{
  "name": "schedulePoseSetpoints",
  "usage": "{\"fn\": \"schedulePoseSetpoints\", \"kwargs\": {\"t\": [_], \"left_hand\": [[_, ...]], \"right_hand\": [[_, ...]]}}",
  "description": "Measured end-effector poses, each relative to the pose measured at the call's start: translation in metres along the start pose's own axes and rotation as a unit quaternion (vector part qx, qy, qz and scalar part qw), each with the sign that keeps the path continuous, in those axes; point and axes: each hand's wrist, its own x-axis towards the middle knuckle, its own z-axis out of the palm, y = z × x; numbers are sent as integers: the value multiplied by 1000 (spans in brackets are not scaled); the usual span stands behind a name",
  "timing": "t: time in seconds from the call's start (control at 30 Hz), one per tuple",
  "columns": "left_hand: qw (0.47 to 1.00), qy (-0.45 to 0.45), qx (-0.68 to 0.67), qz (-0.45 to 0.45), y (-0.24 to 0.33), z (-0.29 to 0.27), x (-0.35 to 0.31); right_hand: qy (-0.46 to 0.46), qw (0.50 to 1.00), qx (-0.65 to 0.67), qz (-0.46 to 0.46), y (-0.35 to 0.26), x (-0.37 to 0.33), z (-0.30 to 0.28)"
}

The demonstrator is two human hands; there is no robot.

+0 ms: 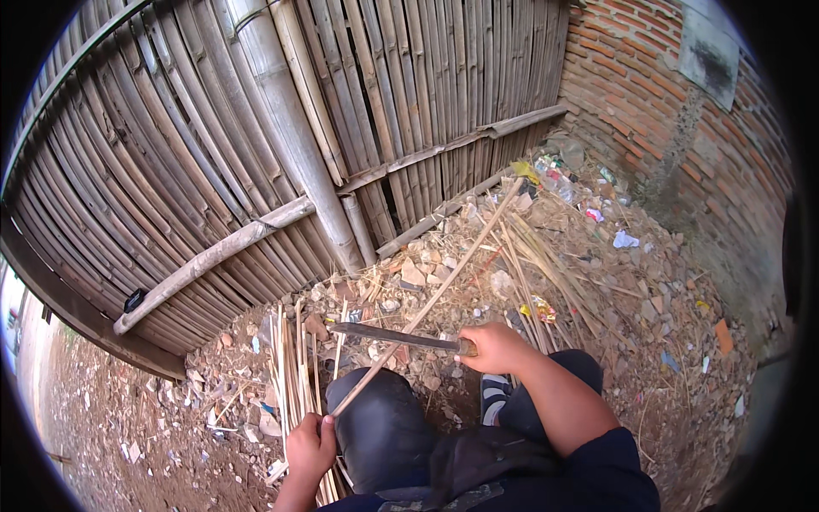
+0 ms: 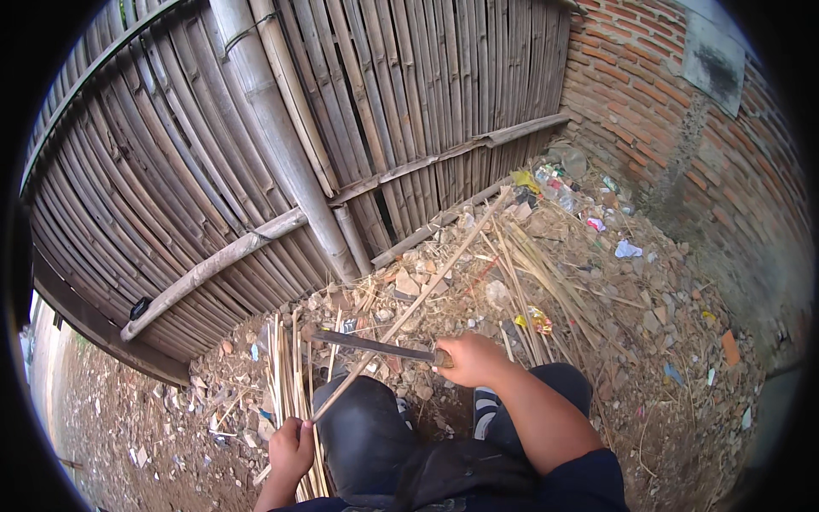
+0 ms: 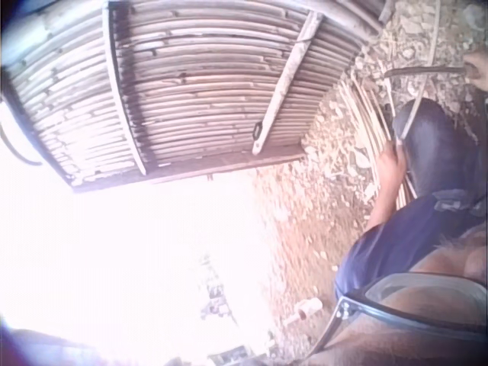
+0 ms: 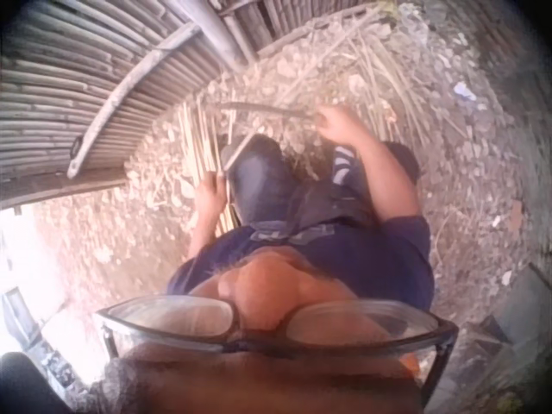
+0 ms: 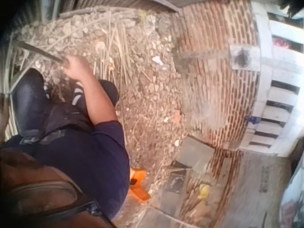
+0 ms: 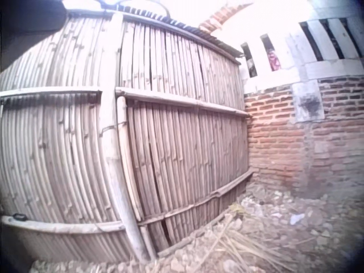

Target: The person uses a machete to strip and smooth long bamboo sticks while sitting on the ground outdoors.

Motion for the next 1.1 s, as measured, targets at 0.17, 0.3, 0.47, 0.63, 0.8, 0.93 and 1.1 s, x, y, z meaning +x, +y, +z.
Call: {"fn": "schedulePoseSetpoints", "kwargs": {"t": [0.17, 0.3, 0.47, 0.63, 0.8, 0.93, 1.1], "left_hand": [[999, 32, -5, 1, -18, 14, -24], [998, 63, -29, -5, -12, 22, -48], [998, 22, -20, -51, -12, 27, -66], [998, 26, 21, -61, -26, 45, -77], [997, 16, 44, -55, -18, 51, -77], [998, 7, 40, -41, -14, 49, -76], [997, 12, 53, -47, -4, 56, -73]], "right_hand": [[-5, 999, -17, -39, -3, -6, 15], [-46, 998, -18, -31, -31, -11, -4], [-127, 987, -73, -65, -44, 10, -23], [-143, 977, -146, -52, -37, 35, -33], [-81, 990, -88, -69, 4, 33, -13], [-133, 985, -77, -80, -8, 19, -27], [-154, 986, 27, -52, 47, 35, -16]]}}
